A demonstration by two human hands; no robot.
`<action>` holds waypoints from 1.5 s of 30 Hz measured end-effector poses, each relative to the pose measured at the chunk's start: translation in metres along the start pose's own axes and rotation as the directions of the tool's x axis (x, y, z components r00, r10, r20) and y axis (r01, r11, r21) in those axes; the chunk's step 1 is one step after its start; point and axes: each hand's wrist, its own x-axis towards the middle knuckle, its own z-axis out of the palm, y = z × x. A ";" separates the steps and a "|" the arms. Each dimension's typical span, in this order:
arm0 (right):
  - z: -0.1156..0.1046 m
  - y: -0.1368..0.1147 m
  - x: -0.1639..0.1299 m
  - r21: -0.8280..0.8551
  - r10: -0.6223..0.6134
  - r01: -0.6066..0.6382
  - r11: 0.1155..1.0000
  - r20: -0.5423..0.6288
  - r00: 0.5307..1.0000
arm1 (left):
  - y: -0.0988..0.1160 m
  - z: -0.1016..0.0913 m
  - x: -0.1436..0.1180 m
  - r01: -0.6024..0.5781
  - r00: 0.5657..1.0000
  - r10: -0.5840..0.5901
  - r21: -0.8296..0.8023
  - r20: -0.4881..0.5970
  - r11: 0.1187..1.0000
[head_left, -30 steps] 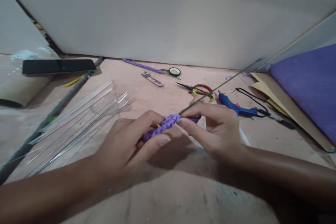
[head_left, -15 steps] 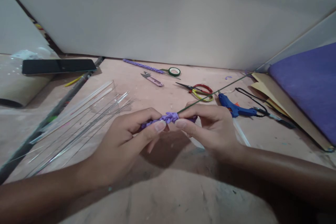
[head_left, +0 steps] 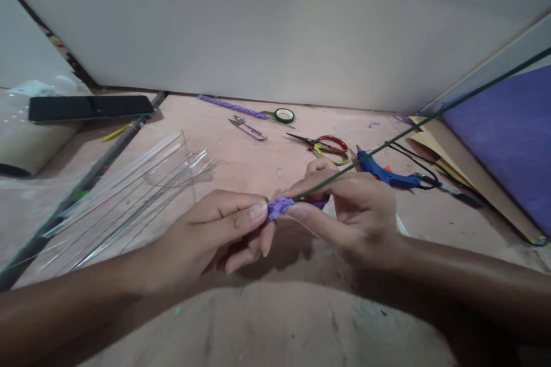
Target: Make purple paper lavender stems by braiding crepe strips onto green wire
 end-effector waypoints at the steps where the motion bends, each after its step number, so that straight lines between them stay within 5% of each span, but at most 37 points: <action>1: 0.000 0.000 0.000 -0.014 0.010 -0.010 1.000 -0.011 1.000 | 0.000 0.000 0.000 -0.017 1.000 0.018 0.033 -0.020 0.999; 4: 0.001 -0.002 -0.001 -0.071 0.065 -0.069 0.995 -0.061 0.996 | -0.002 0.002 0.000 -0.154 0.972 0.194 0.268 -0.130 0.951; 8: 0.002 -0.004 0.001 -0.157 0.101 -0.123 0.980 -0.143 0.985 | -0.003 0.002 -0.001 -0.246 0.864 0.455 0.609 -0.216 0.754; 12: 0.002 -0.003 0.003 -0.117 0.071 -0.086 0.989 -0.127 0.989 | -0.003 0.000 -0.002 -0.260 0.802 0.558 0.718 -0.211 0.645; 20: -0.004 -0.001 0.004 -0.205 -0.164 0.167 0.964 0.032 0.986 | -0.004 -0.003 -0.005 -0.281 0.864 0.476 0.627 -0.165 0.726; 30: -0.004 -0.002 0.005 -0.175 -0.199 0.203 0.963 0.043 0.979 | -0.004 0.000 -0.006 -0.258 0.921 0.368 0.505 -0.129 0.824; 37: -0.002 -0.007 0.002 -0.146 -0.045 0.044 0.988 -0.006 0.999 | -0.002 0.003 -0.007 -0.201 0.966 0.246 0.361 -0.084 0.911; 41: 0.002 -0.005 -0.002 -0.066 0.105 -0.110 0.992 -0.072 0.992 | -0.005 0.006 -0.006 -0.232 0.931 0.331 0.452 -0.154 0.861; 45: 0.004 0.000 -0.003 -0.059 0.132 -0.137 0.989 -0.084 0.988 | -0.007 0.005 -0.005 -0.223 0.883 0.425 0.619 -0.199 0.753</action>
